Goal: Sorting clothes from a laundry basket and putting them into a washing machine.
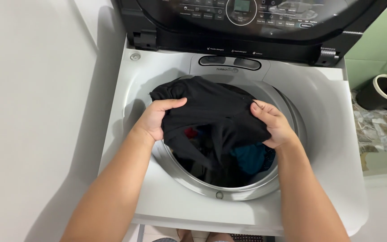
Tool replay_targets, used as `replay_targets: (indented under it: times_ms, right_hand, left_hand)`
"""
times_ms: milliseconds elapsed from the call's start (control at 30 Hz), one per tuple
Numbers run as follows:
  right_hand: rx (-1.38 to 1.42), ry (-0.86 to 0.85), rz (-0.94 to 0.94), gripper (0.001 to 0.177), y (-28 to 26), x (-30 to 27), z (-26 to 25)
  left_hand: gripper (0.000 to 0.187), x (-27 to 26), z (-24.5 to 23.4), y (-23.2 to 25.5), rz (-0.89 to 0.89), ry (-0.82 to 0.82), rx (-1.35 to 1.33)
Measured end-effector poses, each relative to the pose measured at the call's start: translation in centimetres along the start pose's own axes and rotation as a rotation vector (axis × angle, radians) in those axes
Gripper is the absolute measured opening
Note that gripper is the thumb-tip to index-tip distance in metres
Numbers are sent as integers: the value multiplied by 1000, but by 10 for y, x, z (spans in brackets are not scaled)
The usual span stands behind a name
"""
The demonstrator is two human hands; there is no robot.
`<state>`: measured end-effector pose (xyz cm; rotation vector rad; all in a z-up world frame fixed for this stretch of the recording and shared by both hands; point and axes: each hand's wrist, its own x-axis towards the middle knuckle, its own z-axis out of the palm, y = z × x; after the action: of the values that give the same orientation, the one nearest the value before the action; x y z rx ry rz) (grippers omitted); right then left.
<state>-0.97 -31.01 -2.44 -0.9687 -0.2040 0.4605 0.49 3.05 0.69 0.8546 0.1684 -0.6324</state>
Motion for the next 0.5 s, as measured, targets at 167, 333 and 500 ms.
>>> replay_targets:
  times_ms: [167,333,500]
  right_hand:
    - [-5,47,-31,27,-5,-2,15]
    - [-55,211,-196,23,-2,6,15]
    - [-367,403,-400,48,34,23,-49]
  left_hand:
    - [44,-2,2,0,-10,-67,-3]
    - [43,3,3,1,0,-37,45]
    - [57,6,15,-10,-128,-282,-307]
